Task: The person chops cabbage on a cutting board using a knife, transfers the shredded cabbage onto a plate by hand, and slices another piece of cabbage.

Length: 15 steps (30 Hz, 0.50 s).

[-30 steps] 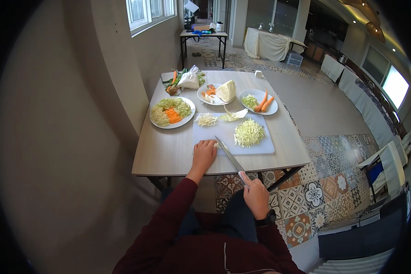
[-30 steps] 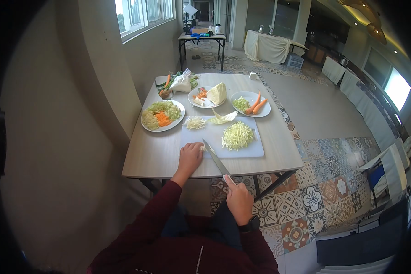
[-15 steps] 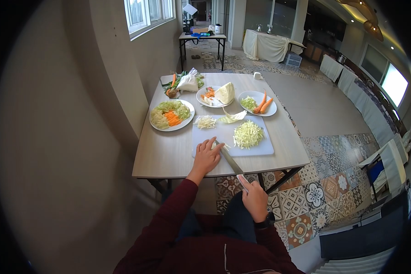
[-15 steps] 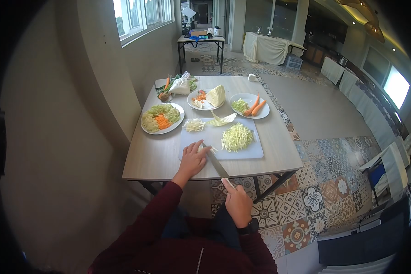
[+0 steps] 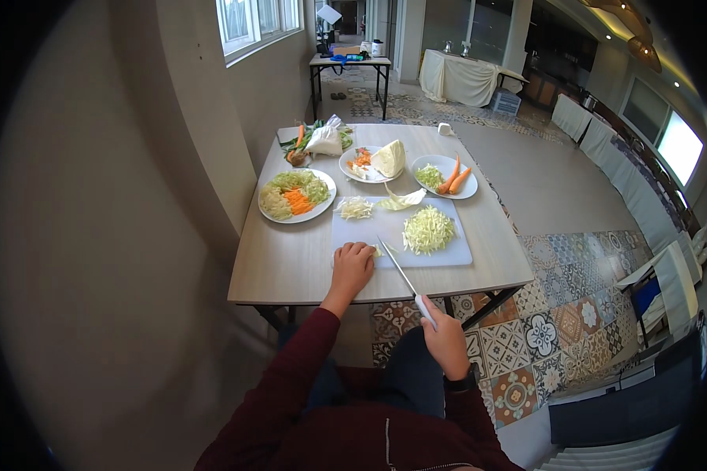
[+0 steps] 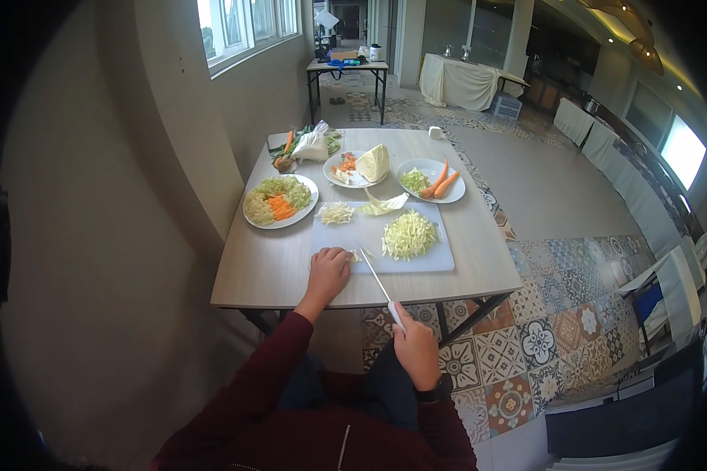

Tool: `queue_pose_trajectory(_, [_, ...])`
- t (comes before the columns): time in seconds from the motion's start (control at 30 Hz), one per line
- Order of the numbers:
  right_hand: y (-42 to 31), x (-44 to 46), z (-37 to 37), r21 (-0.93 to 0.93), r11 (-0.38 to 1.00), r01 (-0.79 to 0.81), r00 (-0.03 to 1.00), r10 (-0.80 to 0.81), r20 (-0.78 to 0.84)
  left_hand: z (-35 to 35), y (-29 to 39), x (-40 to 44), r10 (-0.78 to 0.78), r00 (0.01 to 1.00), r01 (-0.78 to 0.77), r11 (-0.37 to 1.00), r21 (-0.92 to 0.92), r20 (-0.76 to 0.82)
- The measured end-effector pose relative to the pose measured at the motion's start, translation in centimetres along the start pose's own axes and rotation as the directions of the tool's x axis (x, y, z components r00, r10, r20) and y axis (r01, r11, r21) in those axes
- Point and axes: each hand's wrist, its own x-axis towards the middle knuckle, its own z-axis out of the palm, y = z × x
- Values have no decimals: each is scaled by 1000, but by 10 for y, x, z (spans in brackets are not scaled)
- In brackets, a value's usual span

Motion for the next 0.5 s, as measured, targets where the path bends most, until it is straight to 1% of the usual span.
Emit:
queue_pose_trajectory(0.13, [-3, -1, 0, 111, 994, -18, 1000, 17, 10, 0, 1, 0, 2, 1000, -2, 1000, 1, -17])
queue_pose_trajectory(0.23, [-6, -3, 0, 105, 994, 9, 1000, -7, -17, 0, 3, 0, 15, 999, -15, 1000, 4, -46])
queue_pose_trajectory(0.33, [-5, -5, 4, 68, 996, 65, 996, -60, -73, -1, 2, 0, 30, 999, -29, 999, 29, -29])
queue_pose_trajectory(0.43, [-5, -5, 5, 37, 993, 110, 991, -107, -78, 1, 0, 0, 40, 998, -38, 999, 39, -41])
queue_pose_trajectory(0.5, [-4, -5, 6, 8, 995, 102, 993, -101, -61, 1, 0, 0, 37, 999, -35, 999, 37, -38])
